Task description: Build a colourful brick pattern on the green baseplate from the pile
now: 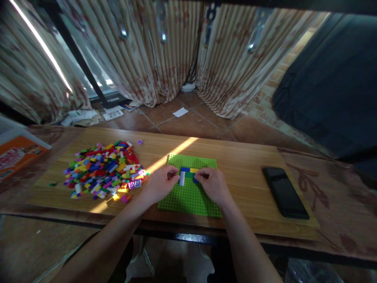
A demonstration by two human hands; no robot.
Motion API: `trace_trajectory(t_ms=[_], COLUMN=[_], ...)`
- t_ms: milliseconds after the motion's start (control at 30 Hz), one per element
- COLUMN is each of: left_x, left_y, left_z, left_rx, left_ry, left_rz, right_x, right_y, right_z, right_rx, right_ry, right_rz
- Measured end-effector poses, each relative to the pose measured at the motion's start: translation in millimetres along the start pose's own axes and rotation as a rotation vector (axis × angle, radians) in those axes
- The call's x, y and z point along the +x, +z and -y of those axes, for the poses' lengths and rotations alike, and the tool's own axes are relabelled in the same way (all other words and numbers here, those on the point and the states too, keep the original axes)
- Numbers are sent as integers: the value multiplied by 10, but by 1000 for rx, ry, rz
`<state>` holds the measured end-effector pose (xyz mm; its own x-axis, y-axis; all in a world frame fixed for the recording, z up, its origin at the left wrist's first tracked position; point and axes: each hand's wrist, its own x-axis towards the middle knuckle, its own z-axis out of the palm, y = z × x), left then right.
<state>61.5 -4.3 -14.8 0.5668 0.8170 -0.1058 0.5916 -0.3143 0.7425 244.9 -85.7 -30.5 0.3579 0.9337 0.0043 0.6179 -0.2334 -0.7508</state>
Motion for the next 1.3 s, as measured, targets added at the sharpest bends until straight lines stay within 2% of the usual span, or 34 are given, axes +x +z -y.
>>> trace_trajectory(t_ms=[233,633,933,1167,1300], left_x=[-2,9,33,20,17], left_y=[15,11,4,4,-1], left_z=[11,3,8,12,6], left_rx=[16,52,42,29,44], left_ry=[-1,-5,19,26,-2], left_rz=[10,7,1,13,23], right_x=[28,-12,-26,-61,-58], right_y=[-13,4,24,145,141], right_z=[3,-33,-125,57,75], right_rx=[-23,24,231,-11,-14], right_ry=[-8,-53,-6,-131,-152], right_rz=[22,-12,-86,-75,-100])
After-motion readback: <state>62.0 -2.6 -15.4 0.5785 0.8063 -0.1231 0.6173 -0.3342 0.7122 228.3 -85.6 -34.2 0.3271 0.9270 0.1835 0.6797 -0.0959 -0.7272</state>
